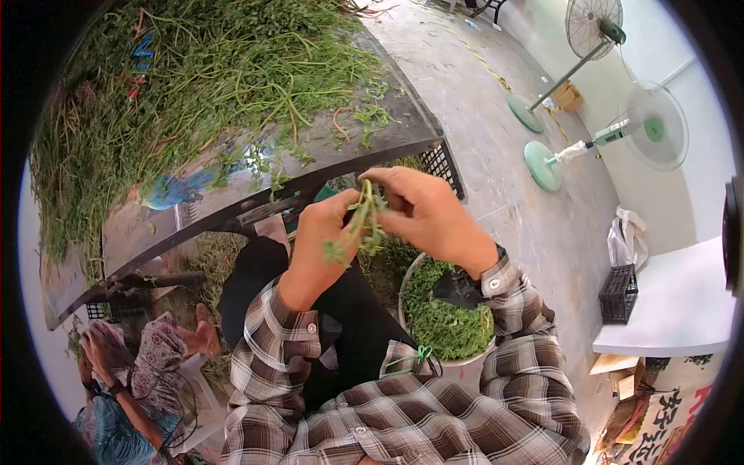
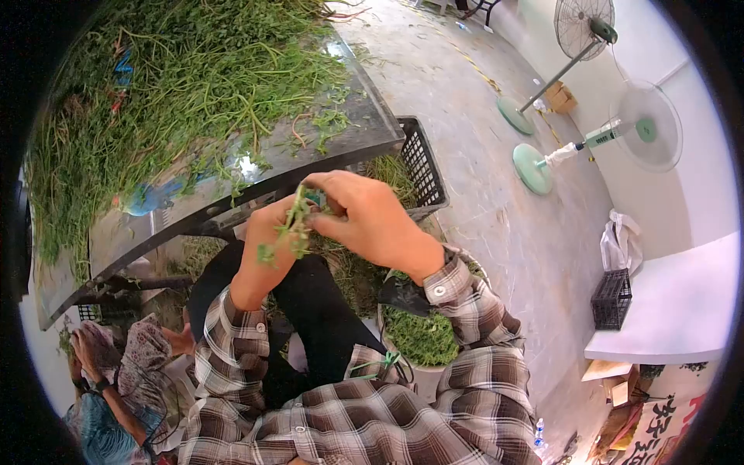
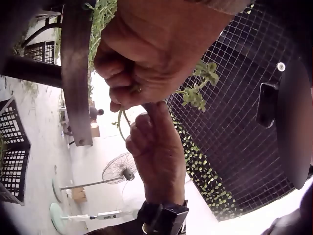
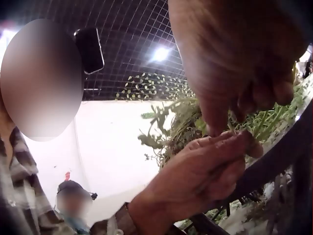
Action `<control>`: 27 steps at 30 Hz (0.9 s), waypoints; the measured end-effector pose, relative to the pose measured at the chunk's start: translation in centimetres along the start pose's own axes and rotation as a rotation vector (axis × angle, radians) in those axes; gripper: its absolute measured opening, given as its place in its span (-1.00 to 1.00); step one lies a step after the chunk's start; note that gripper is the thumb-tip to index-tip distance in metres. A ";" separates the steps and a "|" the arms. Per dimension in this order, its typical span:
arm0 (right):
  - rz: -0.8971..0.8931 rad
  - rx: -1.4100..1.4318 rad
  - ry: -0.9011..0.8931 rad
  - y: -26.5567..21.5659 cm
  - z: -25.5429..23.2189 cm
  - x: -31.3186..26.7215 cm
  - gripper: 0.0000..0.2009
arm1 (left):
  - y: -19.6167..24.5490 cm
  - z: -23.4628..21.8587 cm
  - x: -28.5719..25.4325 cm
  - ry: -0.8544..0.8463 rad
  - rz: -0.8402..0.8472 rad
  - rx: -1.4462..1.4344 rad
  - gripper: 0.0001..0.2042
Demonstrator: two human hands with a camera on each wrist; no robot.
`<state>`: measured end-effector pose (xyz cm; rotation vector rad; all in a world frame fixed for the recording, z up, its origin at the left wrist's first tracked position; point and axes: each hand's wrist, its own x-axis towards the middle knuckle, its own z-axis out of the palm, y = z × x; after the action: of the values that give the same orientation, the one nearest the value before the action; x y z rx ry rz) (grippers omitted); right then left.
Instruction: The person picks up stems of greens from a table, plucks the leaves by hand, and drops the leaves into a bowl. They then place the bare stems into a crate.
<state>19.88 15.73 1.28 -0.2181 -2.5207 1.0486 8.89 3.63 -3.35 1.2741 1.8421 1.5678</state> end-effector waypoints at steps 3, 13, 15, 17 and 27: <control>-0.185 0.015 0.058 2.3 2.1 0.2 -0.67 | -0.4 -0.4 -0.1 -0.004 -0.065 0.009 -0.86; -0.018 0.115 0.163 1.6 3.5 -0.5 -0.82 | -0.8 0.0 -0.4 -0.050 -0.014 0.136 -0.86; -0.040 0.081 0.210 2.2 3.5 -0.8 -0.83 | -0.4 0.4 -0.4 -0.039 -0.012 0.097 -0.87; 0.069 0.028 0.261 2.2 3.5 -1.3 -0.86 | -0.2 0.4 -0.2 -0.053 0.102 0.165 -0.85; 0.578 0.457 0.492 10.1 1.7 -4.6 -0.78 | -0.9 2.5 -0.8 -0.353 -0.040 0.085 -0.74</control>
<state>23.23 20.47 -8.31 -0.9724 -1.7510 1.5220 10.91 4.36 -5.05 1.4355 1.7102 1.1646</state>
